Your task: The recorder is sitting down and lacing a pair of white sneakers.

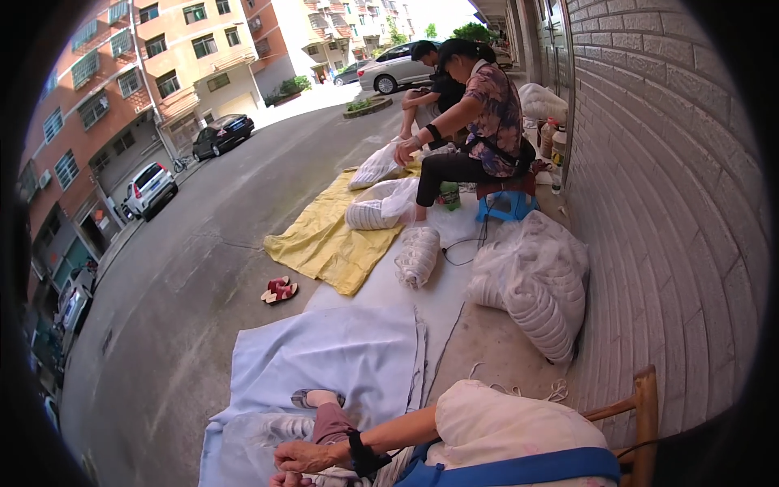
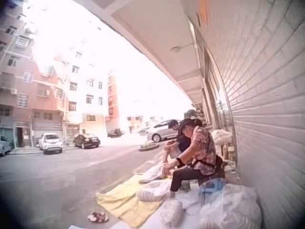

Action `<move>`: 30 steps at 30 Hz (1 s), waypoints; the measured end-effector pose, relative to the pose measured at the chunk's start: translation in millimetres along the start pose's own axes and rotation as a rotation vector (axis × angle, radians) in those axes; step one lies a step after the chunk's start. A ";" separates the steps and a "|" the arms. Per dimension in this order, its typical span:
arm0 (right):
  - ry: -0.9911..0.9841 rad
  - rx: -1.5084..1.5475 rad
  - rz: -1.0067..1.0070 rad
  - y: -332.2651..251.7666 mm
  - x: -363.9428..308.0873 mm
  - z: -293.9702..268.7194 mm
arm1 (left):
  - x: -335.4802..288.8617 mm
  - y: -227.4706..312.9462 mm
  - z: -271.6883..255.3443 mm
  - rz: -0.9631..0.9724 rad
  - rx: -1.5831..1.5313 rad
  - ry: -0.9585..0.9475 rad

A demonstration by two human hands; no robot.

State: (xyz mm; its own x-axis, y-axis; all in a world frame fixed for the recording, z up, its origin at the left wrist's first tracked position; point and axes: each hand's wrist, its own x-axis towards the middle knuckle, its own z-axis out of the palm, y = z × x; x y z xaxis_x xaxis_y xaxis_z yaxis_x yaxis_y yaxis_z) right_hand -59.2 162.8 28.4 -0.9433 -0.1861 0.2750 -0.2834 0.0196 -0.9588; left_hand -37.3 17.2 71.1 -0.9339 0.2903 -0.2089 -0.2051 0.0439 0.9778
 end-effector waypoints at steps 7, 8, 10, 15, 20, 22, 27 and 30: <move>-0.006 -0.265 -0.352 11.1 -8.7 3.5 | -6.7 -2.7 6.8 -0.051 -0.130 -0.040; 0.002 -0.267 -0.359 16.3 -8.8 2.6 | -6.5 -7.1 4.3 -0.050 -0.130 -0.035; 0.010 -0.257 -0.359 17.5 -8.1 5.4 | -6.9 -16.8 -2.0 -0.051 -0.133 -0.023; 0.025 -0.229 -0.328 23.6 -19.3 3.5 | -7.5 -35.7 -13.7 -0.081 -0.150 0.007; 0.029 -0.194 -0.274 45.2 -30.4 18.1 | -7.9 -40.8 -10.5 0.144 0.128 -0.003; 0.030 -0.175 -0.252 50.2 -28.9 23.1 | 3.4 -57.0 -24.1 0.383 0.342 -0.029; 0.041 -0.125 -0.198 61.1 -30.7 29.4 | 23.4 -77.5 -44.3 0.425 0.443 -0.100; 0.047 -0.092 -0.162 69.6 -29.0 36.6 | -1.5 -30.5 8.6 0.638 0.469 -0.058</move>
State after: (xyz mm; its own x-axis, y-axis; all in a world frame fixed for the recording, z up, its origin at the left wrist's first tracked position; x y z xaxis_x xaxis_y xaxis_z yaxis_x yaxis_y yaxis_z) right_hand -45.3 133.6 -48.9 -0.8904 -0.1484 0.4303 -0.4448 0.0828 -0.8918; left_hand -27.1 23.6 41.7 -0.8100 0.4437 0.3833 0.5217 0.2469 0.8166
